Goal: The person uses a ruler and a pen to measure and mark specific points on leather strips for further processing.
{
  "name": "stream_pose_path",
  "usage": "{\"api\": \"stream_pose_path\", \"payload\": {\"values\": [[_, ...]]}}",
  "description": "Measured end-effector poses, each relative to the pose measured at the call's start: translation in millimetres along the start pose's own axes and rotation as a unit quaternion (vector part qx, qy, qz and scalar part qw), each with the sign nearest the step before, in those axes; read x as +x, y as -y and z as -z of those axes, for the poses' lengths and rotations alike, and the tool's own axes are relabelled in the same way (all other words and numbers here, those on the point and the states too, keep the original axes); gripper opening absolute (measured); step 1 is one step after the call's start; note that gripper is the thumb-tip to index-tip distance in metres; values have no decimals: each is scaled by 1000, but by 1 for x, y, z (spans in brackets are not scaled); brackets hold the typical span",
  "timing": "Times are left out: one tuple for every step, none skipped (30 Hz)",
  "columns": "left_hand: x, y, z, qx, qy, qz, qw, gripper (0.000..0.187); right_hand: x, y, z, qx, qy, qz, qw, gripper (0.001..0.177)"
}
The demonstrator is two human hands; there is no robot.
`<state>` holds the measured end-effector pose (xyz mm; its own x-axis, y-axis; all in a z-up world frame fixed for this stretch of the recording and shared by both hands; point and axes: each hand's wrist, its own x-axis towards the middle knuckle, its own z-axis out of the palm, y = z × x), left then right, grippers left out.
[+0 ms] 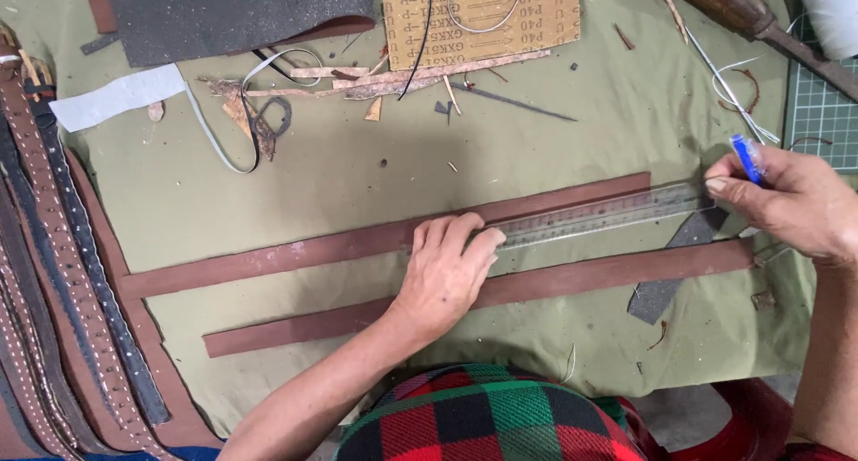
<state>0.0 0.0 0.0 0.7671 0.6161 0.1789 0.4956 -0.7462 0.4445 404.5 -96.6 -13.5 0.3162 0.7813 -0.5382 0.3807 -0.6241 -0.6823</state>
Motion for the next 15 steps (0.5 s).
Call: {"api": "stream_pose_path", "payload": {"values": [[3, 0, -3, 27, -12, 2, 1000, 30, 0, 1, 0, -12, -21, -1, 1000, 11], [6, 0, -5, 54, -23, 4, 998, 25, 0, 2, -1, -25, -42, -1, 999, 14], [7, 1, -7, 54, -22, 4, 998, 25, 3, -2, 1, -24, -42, -2, 999, 14], [9, 2, -9, 53, -21, 1, 998, 29, 6, -8, 2, -49, -45, -5, 998, 14], [11, 4, -11, 53, -21, -2, 998, 33, 9, -13, 4, -74, -48, -8, 996, 14], [12, 5, -10, 52, -19, -3, 998, 33, 8, -10, 4, -74, -48, -10, 996, 14], [13, 5, -10, 46, -6, 3, 999, 35, 8, -8, 4, -80, -54, -12, 995, 16], [13, 6, -9, 41, 8, 8, 999, 38, 7, -6, 4, -87, -60, -15, 994, 18], [14, 6, -8, 41, 9, 8, 999, 38, 8, -9, 3, -86, -60, -15, 994, 18], [15, 6, -7, 34, 9, 8, 999, 34, 9, -12, 2, -87, -67, -1, 994, 17], [16, 6, -5, 27, 9, 9, 1000, 31, 9, -15, 1, -87, -73, 14, 993, 15], [15, 6, -5, 27, 10, 10, 1000, 31, 10, -17, -1, -87, -72, 13, 994, 15], [16, 6, -5, 30, 5, 7, 1000, 33, 12, -18, -2, -104, -80, 2, 991, 12], [16, 7, -4, 32, 1, 4, 999, 34, 13, -20, -3, -120, -87, -8, 989, 10], [17, 7, -4, 32, 2, 4, 999, 34, 14, -22, -4, -120, -87, -9, 989, 10]]}}
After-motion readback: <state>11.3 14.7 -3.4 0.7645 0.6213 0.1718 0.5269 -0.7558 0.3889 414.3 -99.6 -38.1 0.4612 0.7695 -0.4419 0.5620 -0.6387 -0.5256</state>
